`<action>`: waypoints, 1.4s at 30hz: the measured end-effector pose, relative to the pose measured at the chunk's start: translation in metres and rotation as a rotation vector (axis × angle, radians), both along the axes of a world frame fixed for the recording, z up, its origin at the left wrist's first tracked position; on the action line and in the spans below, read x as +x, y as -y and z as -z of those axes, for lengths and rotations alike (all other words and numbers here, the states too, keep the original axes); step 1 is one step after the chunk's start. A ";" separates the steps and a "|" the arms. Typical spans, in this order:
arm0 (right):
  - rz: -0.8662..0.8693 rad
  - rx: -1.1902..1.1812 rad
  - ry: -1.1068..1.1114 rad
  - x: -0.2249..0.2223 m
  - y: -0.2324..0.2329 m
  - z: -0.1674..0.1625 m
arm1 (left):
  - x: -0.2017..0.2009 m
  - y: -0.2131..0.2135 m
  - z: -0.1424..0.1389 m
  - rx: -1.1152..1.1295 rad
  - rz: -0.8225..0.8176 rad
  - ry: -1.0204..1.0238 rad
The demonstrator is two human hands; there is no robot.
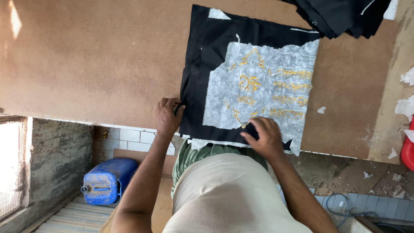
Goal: The person removes white protective film from black embroidered cloths laid on a work table. They peel the film by hand, smooth the cloth, and place the removed film into a nearby red basket. The person repeats this process on multiple cloths, flipping them over to access both sides.
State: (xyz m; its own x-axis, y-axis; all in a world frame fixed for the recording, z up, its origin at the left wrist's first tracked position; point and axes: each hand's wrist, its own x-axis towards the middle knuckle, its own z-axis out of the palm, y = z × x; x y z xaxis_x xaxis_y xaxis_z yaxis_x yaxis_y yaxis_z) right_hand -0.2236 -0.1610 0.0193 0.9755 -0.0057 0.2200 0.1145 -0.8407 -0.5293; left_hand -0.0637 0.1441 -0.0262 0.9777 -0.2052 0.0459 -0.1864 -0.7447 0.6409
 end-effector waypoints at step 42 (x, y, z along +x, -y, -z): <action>-0.219 0.561 -0.033 0.057 -0.114 0.011 | -0.002 -0.026 -0.001 -0.918 -0.170 -1.297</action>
State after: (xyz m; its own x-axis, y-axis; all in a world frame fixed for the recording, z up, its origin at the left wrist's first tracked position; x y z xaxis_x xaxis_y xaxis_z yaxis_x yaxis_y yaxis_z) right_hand -0.1669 -0.0472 0.0081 0.9733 0.0901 0.2112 0.2296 -0.3904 -0.8916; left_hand -0.0653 0.1704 -0.0250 0.4592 -0.4666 -0.7559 0.8575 0.0106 0.5144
